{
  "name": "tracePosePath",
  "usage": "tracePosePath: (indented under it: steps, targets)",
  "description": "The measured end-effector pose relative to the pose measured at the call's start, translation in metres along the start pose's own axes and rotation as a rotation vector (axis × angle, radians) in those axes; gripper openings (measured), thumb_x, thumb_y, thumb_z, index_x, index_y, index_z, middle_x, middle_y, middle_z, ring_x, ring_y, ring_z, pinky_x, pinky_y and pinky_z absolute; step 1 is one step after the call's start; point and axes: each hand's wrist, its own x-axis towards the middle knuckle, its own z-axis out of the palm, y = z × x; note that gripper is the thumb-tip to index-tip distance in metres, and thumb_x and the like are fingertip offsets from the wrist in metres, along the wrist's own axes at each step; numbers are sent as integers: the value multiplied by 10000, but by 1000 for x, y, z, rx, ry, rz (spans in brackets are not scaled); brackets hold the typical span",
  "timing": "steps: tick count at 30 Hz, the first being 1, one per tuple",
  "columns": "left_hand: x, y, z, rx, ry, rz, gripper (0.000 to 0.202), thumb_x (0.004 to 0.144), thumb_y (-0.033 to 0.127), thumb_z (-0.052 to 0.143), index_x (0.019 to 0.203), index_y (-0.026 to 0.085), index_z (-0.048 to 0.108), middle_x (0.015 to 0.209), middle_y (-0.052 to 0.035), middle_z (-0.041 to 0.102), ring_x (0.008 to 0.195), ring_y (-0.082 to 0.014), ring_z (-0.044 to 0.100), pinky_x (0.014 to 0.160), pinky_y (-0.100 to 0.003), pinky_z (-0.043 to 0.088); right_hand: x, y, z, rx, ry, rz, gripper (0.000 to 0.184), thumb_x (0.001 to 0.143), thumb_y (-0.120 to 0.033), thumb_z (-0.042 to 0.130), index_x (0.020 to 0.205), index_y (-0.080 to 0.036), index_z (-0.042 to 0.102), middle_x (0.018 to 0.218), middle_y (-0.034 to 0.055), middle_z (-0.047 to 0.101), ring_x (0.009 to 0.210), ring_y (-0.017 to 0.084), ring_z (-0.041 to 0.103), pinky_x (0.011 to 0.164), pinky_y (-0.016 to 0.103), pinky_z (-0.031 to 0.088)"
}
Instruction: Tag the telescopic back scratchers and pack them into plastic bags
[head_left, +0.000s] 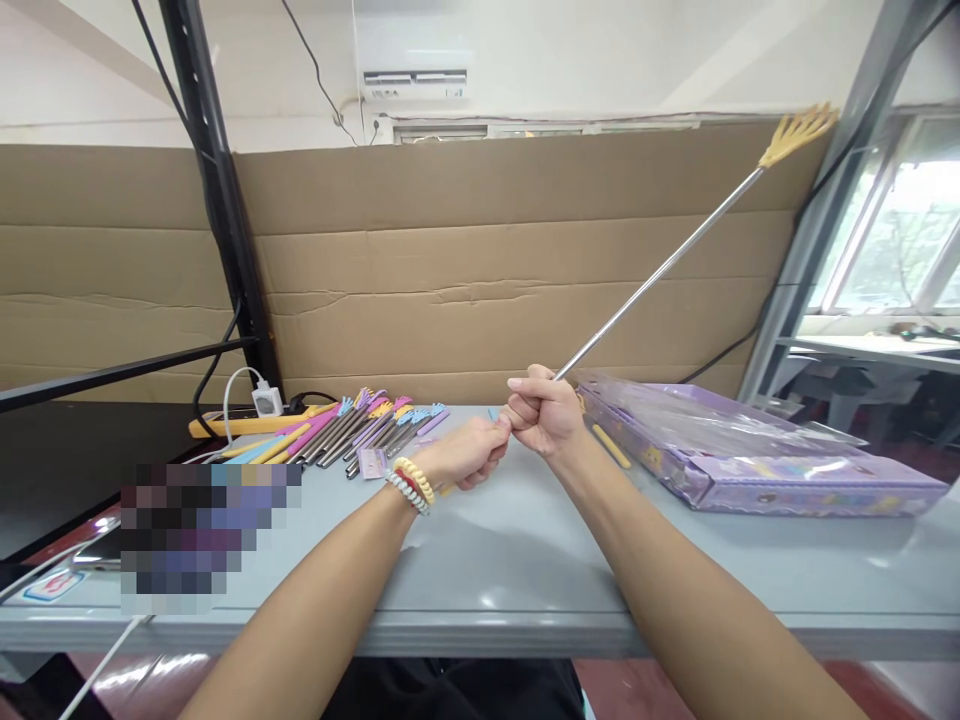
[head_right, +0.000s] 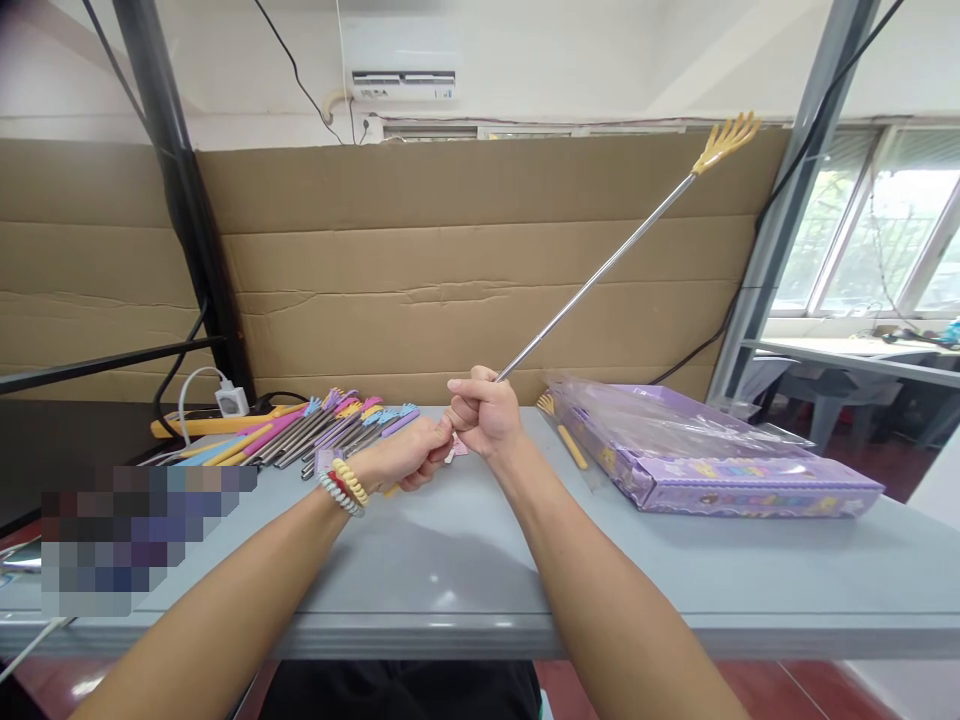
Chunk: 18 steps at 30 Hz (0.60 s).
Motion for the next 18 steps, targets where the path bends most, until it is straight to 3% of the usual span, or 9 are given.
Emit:
tracePosePath:
  steps: [8,14,18]
  targets:
    - [4,-10,-7,248,125,110,508,834,589,233,516,196,292,386,64,275,310,-55,242,338,-211,201,-4,6,0,12,-11,-48,520,596,-122,612,488,-168,106,405,-99,67,312,34,106,334,201,141]
    - [14,-23,-12,194,307,237,475,810,587,294,580,181,378,445,58,335,387,-63,309,393,-208,236,-3,21,3,39,110,-99,388,558,-174,593,506,-173,208,435,-65,309,418,71,359,456,222,336]
    - [16,-23,-11,183,362,259,463,813,584,303,598,178,362,485,61,326,413,-56,300,411,-205,236,-2,28,4,48,182,-73,368,536,-166,606,492,-176,241,442,-57,354,447,77,387,466,222,338]
